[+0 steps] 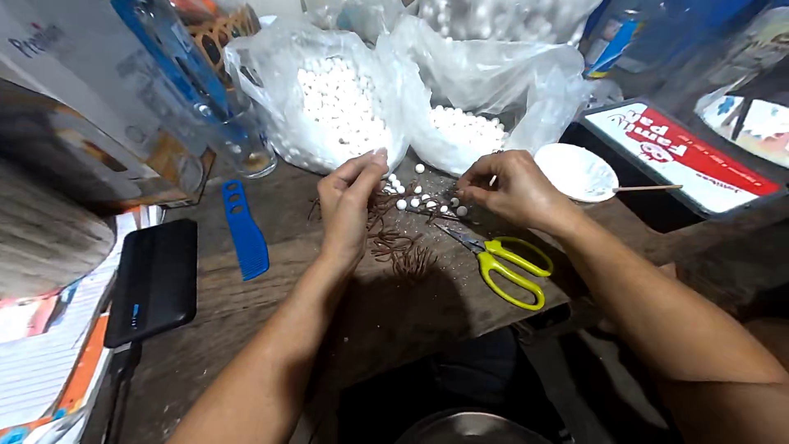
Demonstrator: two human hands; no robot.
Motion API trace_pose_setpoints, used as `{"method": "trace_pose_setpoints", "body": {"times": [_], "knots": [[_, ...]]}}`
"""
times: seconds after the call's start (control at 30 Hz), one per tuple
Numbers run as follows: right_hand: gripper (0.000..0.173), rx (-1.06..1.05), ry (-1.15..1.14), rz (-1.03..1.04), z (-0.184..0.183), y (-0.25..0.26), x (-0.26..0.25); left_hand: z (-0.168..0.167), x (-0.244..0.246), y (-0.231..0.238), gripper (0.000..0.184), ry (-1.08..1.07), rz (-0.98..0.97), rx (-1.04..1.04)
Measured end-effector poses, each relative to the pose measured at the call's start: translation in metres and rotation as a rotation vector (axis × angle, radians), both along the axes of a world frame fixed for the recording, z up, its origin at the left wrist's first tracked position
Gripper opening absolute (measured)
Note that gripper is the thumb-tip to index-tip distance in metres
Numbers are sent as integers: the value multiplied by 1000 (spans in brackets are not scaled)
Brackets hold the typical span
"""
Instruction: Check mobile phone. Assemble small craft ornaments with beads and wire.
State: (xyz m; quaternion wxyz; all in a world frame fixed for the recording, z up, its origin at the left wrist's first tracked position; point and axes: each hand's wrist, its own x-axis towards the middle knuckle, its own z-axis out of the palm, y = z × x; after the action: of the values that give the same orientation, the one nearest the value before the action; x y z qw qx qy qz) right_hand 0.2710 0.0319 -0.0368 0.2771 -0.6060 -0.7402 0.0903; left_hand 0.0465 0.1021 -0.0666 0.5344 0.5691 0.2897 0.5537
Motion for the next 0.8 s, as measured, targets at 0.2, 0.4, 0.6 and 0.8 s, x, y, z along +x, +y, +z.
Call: {"method": "trace_pose_setpoints", "body": {"times": [0.2, 0.4, 0.6, 0.8], "knots": [[13, -110, -190, 2, -18, 9, -13, -1, 2, -2, 20, -2, -12, 71], [6, 5, 265, -10, -18, 4, -6, 0, -5, -12, 24, 92, -31, 64], [9, -44, 761, 7, -19, -3, -21, -7, 8, -20, 7, 129, 1, 181], [15, -90, 899, -6, -20, -2, -41, -11, 14, -24, 14, 49, -1, 229]]}}
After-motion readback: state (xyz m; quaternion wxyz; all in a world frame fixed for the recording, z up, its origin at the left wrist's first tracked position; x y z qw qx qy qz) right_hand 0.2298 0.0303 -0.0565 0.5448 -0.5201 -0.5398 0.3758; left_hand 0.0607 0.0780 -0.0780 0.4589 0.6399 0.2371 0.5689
